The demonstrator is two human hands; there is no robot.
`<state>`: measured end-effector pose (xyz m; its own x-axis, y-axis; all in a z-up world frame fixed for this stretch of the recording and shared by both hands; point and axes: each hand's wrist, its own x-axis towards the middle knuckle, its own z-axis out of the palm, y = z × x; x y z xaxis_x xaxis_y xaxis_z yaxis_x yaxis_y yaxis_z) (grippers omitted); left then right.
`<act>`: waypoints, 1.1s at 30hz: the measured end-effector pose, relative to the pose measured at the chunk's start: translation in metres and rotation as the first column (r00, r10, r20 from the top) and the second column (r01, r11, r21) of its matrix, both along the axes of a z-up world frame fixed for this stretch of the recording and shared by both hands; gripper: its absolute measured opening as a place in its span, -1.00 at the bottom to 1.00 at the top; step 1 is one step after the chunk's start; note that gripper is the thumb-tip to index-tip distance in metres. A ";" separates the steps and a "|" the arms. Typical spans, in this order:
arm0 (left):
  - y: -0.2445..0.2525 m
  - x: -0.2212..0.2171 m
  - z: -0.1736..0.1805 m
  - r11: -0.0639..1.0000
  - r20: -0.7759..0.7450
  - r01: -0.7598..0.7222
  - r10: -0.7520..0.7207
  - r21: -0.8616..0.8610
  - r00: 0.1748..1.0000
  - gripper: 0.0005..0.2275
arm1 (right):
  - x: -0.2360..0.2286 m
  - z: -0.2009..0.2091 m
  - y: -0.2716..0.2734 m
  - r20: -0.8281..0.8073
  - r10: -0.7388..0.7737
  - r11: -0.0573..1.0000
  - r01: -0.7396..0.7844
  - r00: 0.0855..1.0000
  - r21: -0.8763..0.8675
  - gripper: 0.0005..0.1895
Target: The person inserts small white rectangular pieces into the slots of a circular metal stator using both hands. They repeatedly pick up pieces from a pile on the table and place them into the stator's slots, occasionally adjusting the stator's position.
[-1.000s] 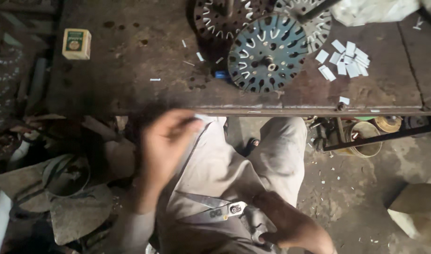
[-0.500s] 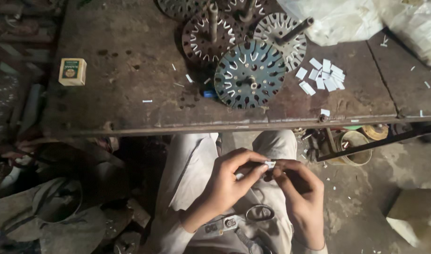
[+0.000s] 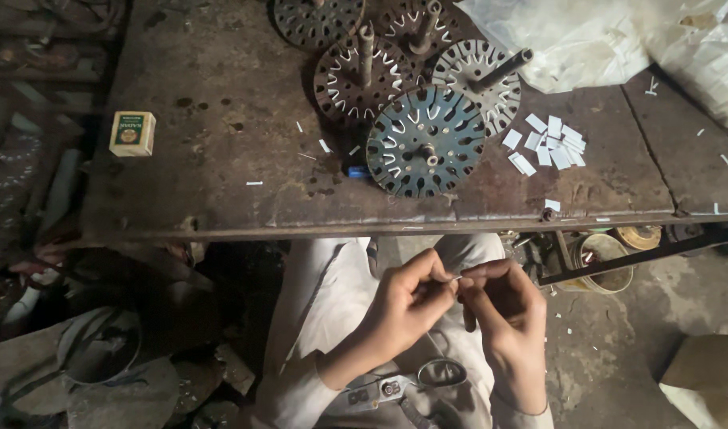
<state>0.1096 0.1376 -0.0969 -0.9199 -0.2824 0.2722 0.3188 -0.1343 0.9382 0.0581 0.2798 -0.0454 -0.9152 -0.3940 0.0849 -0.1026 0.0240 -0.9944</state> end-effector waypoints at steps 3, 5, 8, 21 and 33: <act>-0.013 -0.008 -0.003 0.999 -0.090 0.037 -0.036 0.013 0.995 -0.83 | -0.003 0.006 -0.007 -0.038 0.069 0.996 -0.068 0.997 0.050 -0.92; -0.029 -0.014 0.001 0.993 -0.090 0.104 -0.099 0.052 0.991 -0.82 | -0.006 0.013 -0.013 -0.141 0.145 0.987 -0.133 0.979 0.089 -0.83; -0.052 -0.021 0.017 0.964 -0.054 0.225 -0.220 0.140 0.974 -0.82 | -0.008 0.025 -0.023 -0.411 0.202 0.975 -0.146 0.889 0.165 -0.68; -0.102 -0.073 0.094 0.599 -0.575 -0.721 0.471 -0.348 0.669 -0.69 | -0.108 0.062 -0.106 -0.575 -0.045 0.998 0.015 0.817 -0.056 -0.82; -0.106 -0.087 0.069 0.632 -0.517 -0.668 0.449 -0.393 0.728 -0.73 | -0.132 0.102 -0.112 -0.705 0.199 0.930 0.097 0.681 0.356 -0.89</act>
<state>0.0221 0.0312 -0.0282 -0.4405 -0.4195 0.7937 0.4630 0.6513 0.6012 -0.0740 0.1679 0.0570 -0.5998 -0.5744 0.5570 -0.7894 0.3109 -0.5293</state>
